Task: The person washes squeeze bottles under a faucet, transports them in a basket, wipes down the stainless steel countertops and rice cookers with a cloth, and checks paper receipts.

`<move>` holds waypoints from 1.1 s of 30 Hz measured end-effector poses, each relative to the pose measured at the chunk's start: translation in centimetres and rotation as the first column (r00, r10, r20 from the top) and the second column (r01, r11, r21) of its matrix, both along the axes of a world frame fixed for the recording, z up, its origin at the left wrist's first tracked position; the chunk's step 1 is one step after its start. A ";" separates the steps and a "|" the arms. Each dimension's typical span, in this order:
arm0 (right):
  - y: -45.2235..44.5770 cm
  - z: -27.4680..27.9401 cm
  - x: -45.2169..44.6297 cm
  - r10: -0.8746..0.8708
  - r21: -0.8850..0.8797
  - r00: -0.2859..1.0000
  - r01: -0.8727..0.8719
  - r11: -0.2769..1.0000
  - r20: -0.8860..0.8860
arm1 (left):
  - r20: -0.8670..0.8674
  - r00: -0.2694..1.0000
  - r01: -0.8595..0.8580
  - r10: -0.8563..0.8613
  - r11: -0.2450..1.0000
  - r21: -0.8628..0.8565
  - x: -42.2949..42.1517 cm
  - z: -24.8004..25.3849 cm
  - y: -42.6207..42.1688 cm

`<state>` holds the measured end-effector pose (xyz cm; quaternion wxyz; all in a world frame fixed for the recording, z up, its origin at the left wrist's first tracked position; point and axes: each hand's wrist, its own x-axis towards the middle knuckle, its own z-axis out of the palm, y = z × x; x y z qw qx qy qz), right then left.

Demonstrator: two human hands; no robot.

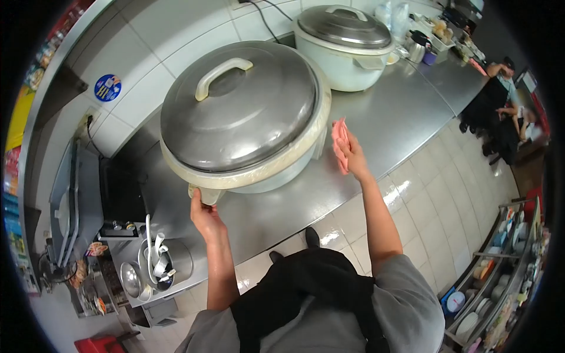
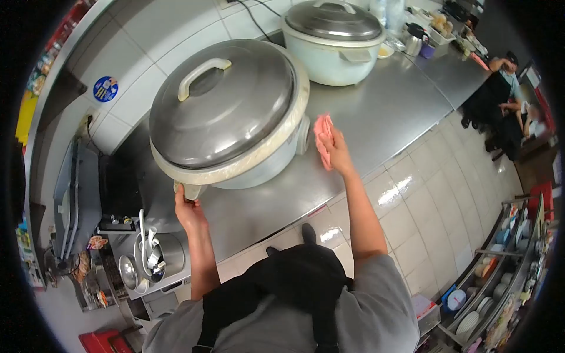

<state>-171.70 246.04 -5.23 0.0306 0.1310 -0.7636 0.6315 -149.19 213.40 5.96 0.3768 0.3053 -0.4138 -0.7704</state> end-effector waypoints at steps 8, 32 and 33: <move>-7.4 1.5 8.2 0.225 -0.039 0.974 -0.224 0.974 0.018 | 0.060 0.993 -0.108 0.106 0.994 0.032 4.6 0.3 -8.3; -21.3 0.4 12.8 0.290 0.245 0.937 -0.239 0.940 -0.197 | 0.303 0.914 0.010 0.269 0.732 -0.681 4.3 -3.9 -9.4; -19.8 0.1 11.5 0.242 0.329 0.928 -0.144 0.933 -0.283 | 0.271 0.901 -0.022 0.338 0.660 -0.751 4.8 -4.0 -8.2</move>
